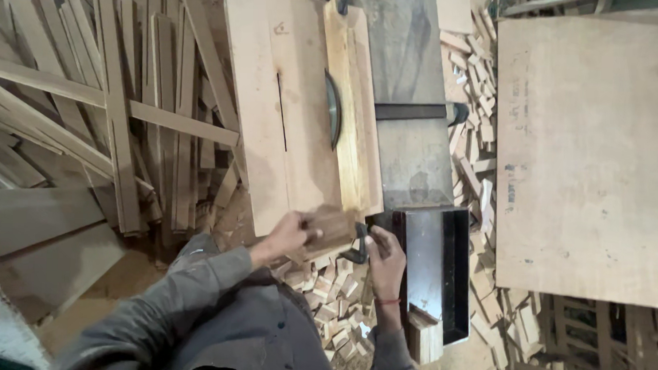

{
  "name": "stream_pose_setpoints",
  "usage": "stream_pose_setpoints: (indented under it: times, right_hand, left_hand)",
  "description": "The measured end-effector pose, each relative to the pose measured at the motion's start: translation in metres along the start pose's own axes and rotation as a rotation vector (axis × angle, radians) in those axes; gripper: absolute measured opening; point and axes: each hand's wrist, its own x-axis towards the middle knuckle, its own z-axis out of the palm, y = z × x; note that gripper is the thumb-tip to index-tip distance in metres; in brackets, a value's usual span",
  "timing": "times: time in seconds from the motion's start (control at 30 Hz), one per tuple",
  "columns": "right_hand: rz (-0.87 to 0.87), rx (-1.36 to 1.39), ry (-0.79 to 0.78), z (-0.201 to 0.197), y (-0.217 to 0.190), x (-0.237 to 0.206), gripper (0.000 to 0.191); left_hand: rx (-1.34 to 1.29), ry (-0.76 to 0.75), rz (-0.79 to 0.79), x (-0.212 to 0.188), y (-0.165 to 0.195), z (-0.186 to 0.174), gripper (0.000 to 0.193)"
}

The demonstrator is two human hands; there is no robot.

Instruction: The person stands at a table saw and repeatedly cuts small wooden blocks into smaller pieces, pushing each block against the blade with both hands. Cut pieces and offcuts are set aside onto a growing scrap pile on the floor beside the saw.

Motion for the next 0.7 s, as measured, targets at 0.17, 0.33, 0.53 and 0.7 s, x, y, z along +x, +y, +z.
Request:
stream_pose_setpoints:
  times: [0.17,0.33,0.53,0.7]
  right_hand:
    - [0.187,0.241,-0.256,0.007,0.02,0.014,0.032]
    - [0.079,-0.224,-0.047,0.026,0.012,0.054,0.031]
    - [-0.263,-0.507,0.206,0.064,-0.015,0.099,0.026]
    - [-0.146,-0.77,0.206,0.075,-0.029,0.107,0.025]
  left_hand:
    - [-0.355,-0.097,0.075,0.003,0.017,-0.003,0.042]
    - [0.179,0.323,0.194,0.004,0.032,-0.006,0.045]
    - [0.275,0.333,0.489,0.039,0.045,0.021,0.054]
    - [0.255,0.285,0.435,0.057,0.054,0.031,0.068]
